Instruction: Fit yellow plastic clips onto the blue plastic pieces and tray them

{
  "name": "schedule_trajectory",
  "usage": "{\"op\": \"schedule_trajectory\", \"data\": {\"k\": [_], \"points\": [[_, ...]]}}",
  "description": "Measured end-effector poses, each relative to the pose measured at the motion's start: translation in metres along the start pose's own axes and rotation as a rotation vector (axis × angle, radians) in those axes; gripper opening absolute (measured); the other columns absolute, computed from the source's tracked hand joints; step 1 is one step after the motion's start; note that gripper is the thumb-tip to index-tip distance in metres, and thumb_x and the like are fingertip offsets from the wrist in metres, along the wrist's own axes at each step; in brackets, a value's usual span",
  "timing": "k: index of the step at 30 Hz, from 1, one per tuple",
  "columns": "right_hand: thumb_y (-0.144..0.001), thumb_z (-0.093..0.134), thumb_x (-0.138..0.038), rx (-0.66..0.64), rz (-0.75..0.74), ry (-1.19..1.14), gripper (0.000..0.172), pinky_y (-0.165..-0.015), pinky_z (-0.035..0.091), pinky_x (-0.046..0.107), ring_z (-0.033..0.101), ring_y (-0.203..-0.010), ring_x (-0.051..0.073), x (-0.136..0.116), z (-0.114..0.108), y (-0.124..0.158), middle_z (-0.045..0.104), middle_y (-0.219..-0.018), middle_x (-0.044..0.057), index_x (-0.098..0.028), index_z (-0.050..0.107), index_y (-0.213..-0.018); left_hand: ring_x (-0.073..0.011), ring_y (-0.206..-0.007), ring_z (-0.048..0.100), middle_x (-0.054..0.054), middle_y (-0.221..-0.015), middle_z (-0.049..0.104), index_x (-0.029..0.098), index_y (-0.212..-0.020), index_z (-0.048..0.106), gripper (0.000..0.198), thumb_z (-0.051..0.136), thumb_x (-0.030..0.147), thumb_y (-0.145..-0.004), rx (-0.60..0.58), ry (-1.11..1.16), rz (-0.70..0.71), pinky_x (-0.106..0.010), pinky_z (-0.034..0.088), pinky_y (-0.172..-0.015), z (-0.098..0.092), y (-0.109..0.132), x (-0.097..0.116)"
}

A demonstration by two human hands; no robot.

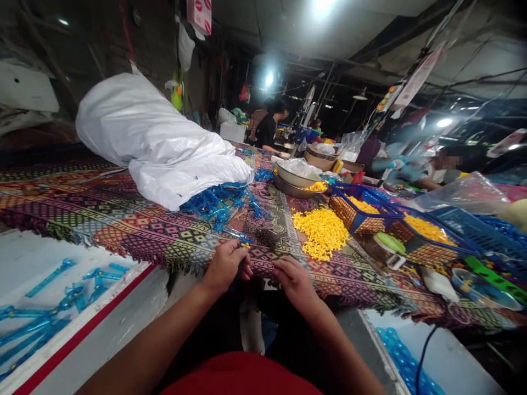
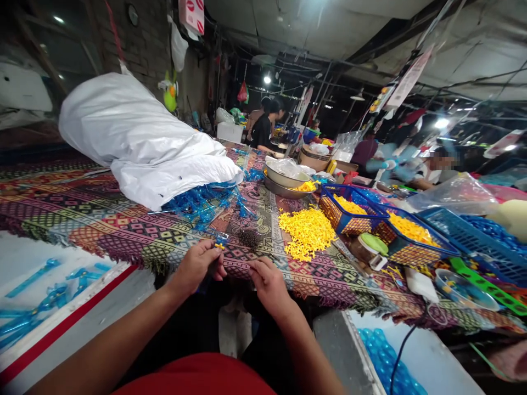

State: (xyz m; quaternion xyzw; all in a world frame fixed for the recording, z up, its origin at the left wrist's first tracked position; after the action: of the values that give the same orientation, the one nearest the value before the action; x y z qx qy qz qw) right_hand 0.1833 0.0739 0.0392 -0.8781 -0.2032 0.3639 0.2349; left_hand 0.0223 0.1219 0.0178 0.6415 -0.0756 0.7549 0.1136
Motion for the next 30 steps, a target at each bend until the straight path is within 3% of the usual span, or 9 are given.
{"op": "schedule_trajectory", "data": {"k": [5,8,13,17,24,30], "points": [[-0.081,0.054,-0.035,0.204,0.334,0.111,0.021,-0.063,0.049,0.031,0.06,-0.069,0.019,0.084,-0.061,-0.001,0.064,-0.07,0.004,-0.018,0.065,-0.081,-0.0149,-0.052,0.061,0.002,-0.057,0.059,0.017,-0.068,0.05,0.016,0.05,0.031,-0.076,0.135,-0.067,0.08,-0.028,0.053,-0.051,-0.025,-0.029,-0.005],[-0.08,0.051,-0.036,0.096,0.379,0.193,0.024,-0.06,0.047,0.03,0.059,-0.068,0.019,0.109,-0.066,-0.011,0.063,-0.067,0.005,-0.017,0.065,-0.078,-0.0149,-0.046,0.06,0.003,-0.055,0.056,0.018,-0.065,0.048,0.015,0.049,0.03,-0.075,0.152,-0.087,0.012,-0.029,0.052,-0.047,-0.028,-0.038,-0.019],[-0.084,0.05,-0.026,-0.165,0.165,0.345,0.021,-0.066,0.044,0.027,0.056,-0.073,0.017,0.086,-0.027,-0.032,0.063,-0.076,0.006,-0.019,0.066,-0.074,-0.015,-0.045,0.059,0.004,-0.054,0.054,0.018,-0.064,0.047,0.012,0.05,0.027,-0.072,0.159,-0.043,-0.065,-0.031,0.053,-0.048,-0.027,-0.039,-0.027],[-0.086,0.049,-0.023,-0.277,0.036,0.503,0.021,-0.074,0.041,0.03,0.052,-0.08,0.019,0.063,0.004,-0.04,0.062,-0.078,0.006,-0.02,0.067,-0.075,-0.0154,-0.046,0.06,0.004,-0.054,0.055,0.018,-0.065,0.047,0.013,0.05,0.028,-0.072,0.145,-0.057,-0.076,-0.031,0.054,-0.05,-0.027,-0.039,-0.027],[-0.083,0.056,-0.028,-0.28,0.018,0.626,0.014,-0.075,0.037,0.034,0.049,-0.086,0.023,0.057,0.022,-0.047,0.061,-0.081,0.008,-0.021,0.064,-0.075,-0.0147,-0.047,0.06,0.005,-0.055,0.055,0.019,-0.067,0.046,0.011,0.048,0.027,-0.074,0.134,-0.089,-0.074,-0.03,0.053,-0.05,-0.028,-0.039,-0.028],[-0.083,0.052,-0.016,-0.269,0.018,0.633,0.014,-0.071,0.036,0.031,0.05,-0.082,0.021,0.065,0.03,-0.043,0.06,-0.078,0.006,-0.02,0.061,-0.073,-0.0145,-0.048,0.06,0.004,-0.054,0.054,0.02,-0.067,0.045,0.011,0.048,0.028,-0.074,0.136,-0.081,-0.08,-0.028,0.052,-0.05,-0.028,-0.037,-0.026]]}}
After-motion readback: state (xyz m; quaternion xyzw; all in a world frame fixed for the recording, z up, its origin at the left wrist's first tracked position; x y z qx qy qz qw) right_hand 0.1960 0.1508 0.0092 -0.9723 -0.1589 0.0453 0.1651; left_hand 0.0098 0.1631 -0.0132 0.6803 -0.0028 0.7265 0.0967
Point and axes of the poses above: each hand's wrist, its own y-axis away from the middle knuckle, its own z-axis out of the palm, x = y × z, the point moved 9 cm from there along -y, towards the middle knuckle
